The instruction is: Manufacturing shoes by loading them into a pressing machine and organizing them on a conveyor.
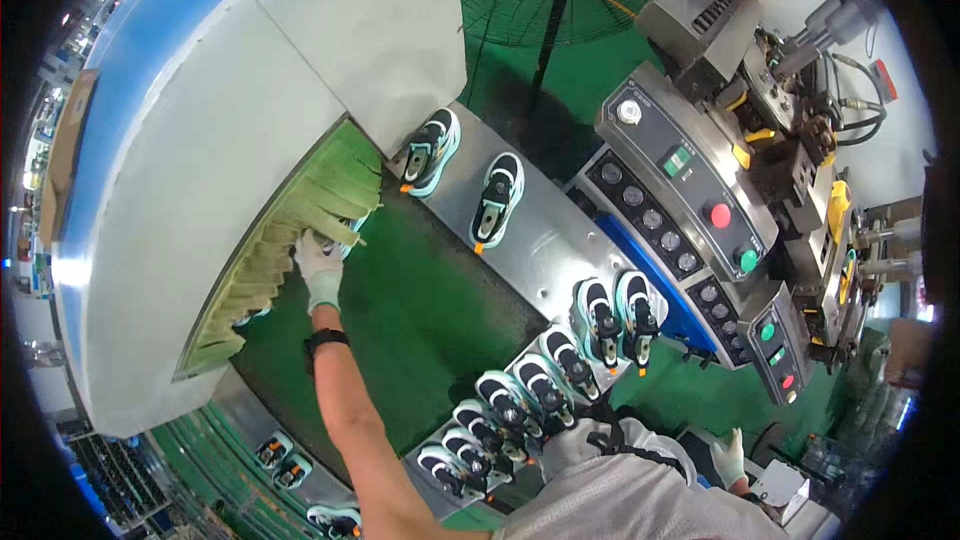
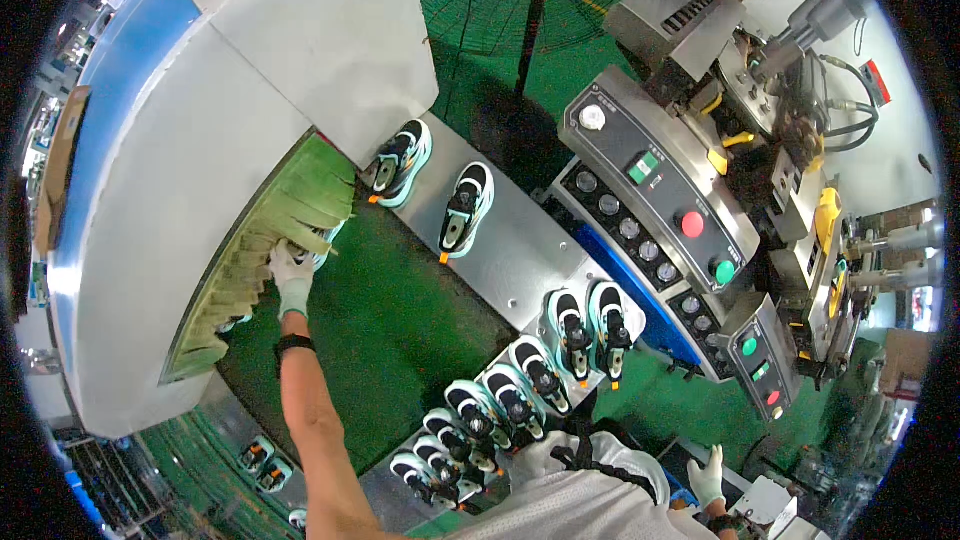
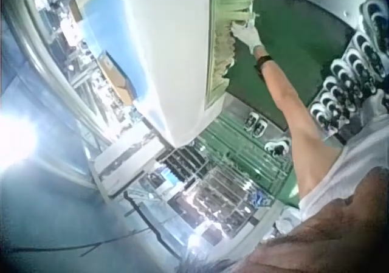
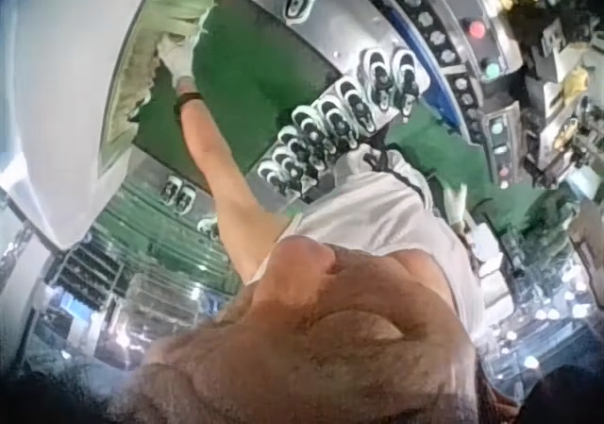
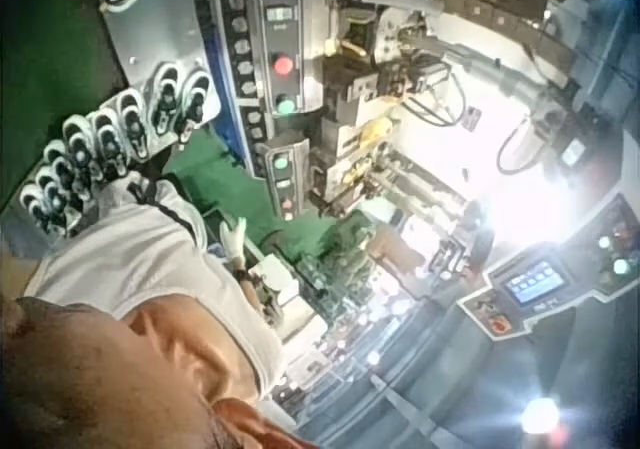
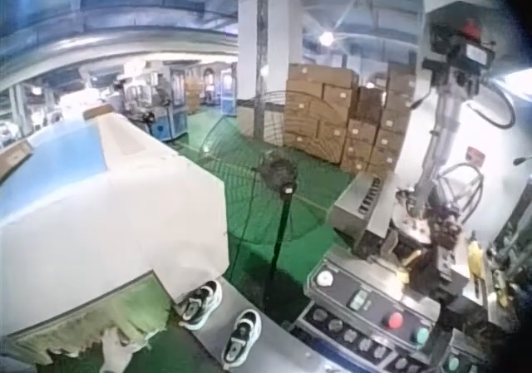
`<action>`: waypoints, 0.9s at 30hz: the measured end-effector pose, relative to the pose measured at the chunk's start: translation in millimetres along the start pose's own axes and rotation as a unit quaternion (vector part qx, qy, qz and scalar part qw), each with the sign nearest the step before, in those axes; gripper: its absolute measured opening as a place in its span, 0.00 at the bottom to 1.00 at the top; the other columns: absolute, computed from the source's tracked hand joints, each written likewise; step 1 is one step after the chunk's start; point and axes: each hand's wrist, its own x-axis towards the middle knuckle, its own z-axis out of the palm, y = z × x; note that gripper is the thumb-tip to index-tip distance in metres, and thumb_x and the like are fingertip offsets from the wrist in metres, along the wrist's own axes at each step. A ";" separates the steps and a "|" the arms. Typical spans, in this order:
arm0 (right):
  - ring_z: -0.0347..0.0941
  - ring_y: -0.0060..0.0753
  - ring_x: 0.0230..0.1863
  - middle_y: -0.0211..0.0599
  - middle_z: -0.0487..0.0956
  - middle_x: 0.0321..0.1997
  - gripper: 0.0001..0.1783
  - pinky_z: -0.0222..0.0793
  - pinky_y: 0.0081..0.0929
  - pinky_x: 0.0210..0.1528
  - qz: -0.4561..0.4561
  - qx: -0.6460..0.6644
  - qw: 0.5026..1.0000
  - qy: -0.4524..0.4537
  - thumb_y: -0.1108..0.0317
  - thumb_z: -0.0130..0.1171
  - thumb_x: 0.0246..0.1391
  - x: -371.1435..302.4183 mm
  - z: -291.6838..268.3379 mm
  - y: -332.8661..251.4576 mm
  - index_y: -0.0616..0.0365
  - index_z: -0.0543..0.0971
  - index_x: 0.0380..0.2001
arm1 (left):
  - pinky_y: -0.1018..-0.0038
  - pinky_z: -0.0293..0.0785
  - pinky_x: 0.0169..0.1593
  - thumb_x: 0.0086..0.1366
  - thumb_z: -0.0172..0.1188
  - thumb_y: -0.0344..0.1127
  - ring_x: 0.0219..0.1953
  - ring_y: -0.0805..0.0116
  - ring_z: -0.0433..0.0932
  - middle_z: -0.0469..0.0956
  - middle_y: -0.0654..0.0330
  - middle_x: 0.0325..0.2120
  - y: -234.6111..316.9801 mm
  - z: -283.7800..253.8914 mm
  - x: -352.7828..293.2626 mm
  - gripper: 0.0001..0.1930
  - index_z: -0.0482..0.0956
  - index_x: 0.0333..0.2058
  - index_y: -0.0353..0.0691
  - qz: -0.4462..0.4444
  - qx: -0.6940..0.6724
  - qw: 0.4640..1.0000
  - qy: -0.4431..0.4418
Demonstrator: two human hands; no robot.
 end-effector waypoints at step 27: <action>0.59 0.57 0.65 0.61 0.60 0.65 0.45 0.58 0.42 0.66 -0.636 0.135 0.740 -0.172 0.55 0.68 0.47 35.8 -60.1 -384.6 0.67 0.59 0.62 | 0.62 0.74 0.46 0.47 0.72 0.42 0.42 0.50 0.77 0.75 0.50 0.40 271.3 -127.4 -240.6 0.28 0.74 0.45 0.37 0.388 -0.222 0.772 -0.451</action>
